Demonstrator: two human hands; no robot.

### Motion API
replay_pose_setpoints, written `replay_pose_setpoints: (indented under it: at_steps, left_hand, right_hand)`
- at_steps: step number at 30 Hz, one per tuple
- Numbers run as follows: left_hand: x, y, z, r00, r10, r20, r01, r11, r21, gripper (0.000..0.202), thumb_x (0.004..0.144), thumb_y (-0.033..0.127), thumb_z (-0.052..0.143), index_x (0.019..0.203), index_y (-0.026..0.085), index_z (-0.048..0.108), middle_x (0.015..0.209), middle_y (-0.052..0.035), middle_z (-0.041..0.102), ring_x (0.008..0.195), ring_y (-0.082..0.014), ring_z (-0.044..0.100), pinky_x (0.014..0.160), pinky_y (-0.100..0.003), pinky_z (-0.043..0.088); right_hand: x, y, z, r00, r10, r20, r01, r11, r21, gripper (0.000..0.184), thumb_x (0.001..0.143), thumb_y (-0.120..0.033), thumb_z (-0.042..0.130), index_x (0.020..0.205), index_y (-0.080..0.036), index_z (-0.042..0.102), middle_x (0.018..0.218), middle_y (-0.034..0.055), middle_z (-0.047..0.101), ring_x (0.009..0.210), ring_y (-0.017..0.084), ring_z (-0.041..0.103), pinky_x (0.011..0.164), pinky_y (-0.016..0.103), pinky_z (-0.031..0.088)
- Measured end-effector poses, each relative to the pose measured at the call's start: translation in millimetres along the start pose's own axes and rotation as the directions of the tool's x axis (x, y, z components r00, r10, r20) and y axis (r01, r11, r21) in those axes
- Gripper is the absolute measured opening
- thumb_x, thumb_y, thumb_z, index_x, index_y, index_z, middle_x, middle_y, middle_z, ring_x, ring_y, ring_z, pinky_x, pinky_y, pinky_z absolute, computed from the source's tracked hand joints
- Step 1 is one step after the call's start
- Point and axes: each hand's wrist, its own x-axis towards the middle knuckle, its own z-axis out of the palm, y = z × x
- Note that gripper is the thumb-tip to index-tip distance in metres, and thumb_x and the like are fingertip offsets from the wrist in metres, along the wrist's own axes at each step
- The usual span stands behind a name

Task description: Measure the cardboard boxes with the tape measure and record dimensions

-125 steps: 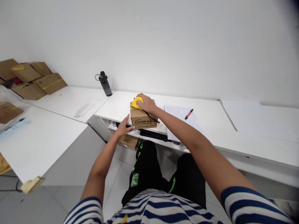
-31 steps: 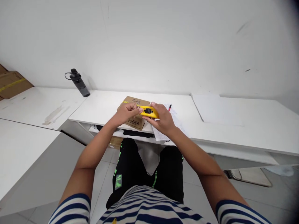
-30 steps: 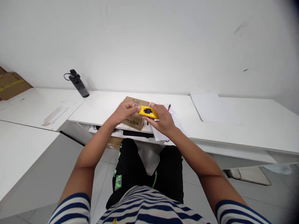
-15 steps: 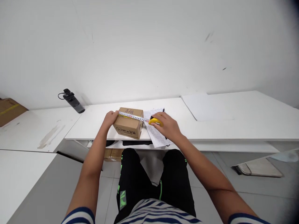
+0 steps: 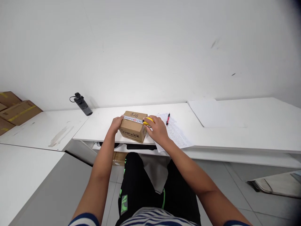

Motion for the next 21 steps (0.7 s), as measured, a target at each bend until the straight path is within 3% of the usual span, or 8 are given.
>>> replay_pose_setpoints:
  at_steps: [5,9,11,15,21]
  left_hand:
    - [0,-1,3.2,0.999,-0.002,-0.036,0.000,0.999,-0.049,0.036,0.087,0.049,0.069,0.072,0.017,0.066,0.071,-0.0050,0.068,0.065,-0.0179,0.055,0.065,-0.031,0.043]
    - [0,-2,3.9,0.999,0.014,-0.047,-0.018,0.996,-0.083,0.034,0.089,0.046,0.069,0.071,0.017,0.067,0.070,-0.0043,0.068,0.063,-0.0170,0.054,0.066,-0.031,0.044]
    - [-1,-3,3.7,0.998,0.024,-0.059,-0.029,0.995,-0.091,0.034,0.089,0.045,0.070,0.071,0.017,0.067,0.071,-0.0045,0.069,0.063,-0.0173,0.055,0.067,-0.031,0.045]
    - [-1,-5,4.1,0.991,0.064,-0.121,-0.073,0.995,-0.074,0.037,0.087,0.048,0.072,0.067,0.017,0.066,0.069,-0.0044,0.068,0.066,-0.0177,0.056,0.068,-0.030,0.044]
    - [1,-3,7.6,0.987,0.058,-0.147,-0.073,0.993,-0.096,0.039,0.082,0.050,0.075,0.064,0.018,0.064,0.065,-0.0033,0.066,0.066,-0.0178,0.055,0.066,-0.031,0.042]
  right_hand:
    - [-4,-5,5,0.998,0.032,-0.054,-0.031,0.999,0.022,0.038,0.096,-0.022,0.059,0.132,-0.024,0.072,0.126,0.0154,0.067,0.099,0.031,0.058,0.085,0.049,0.055]
    - [-6,1,9,0.995,0.084,-0.062,-0.075,0.988,0.136,0.038,0.094,-0.023,0.061,0.131,-0.026,0.072,0.126,0.0145,0.066,0.104,0.032,0.059,0.093,0.053,0.055]
    - [-11,6,16,0.981,0.176,-0.076,-0.150,0.953,0.264,0.037,0.093,-0.028,0.063,0.129,-0.025,0.071,0.123,0.0135,0.067,0.108,0.032,0.061,0.098,0.054,0.055]
    - [-30,15,36,0.913,0.399,-0.088,-0.297,0.796,0.527,0.040,0.091,-0.043,0.066,0.125,-0.023,0.068,0.118,0.0121,0.068,0.113,0.030,0.065,0.102,0.054,0.057]
    - [-40,11,45,0.896,0.430,-0.113,-0.311,0.788,0.531,0.048,0.092,-0.044,0.064,0.135,-0.024,0.062,0.128,0.0135,0.066,0.123,0.029,0.063,0.110,0.052,0.053]
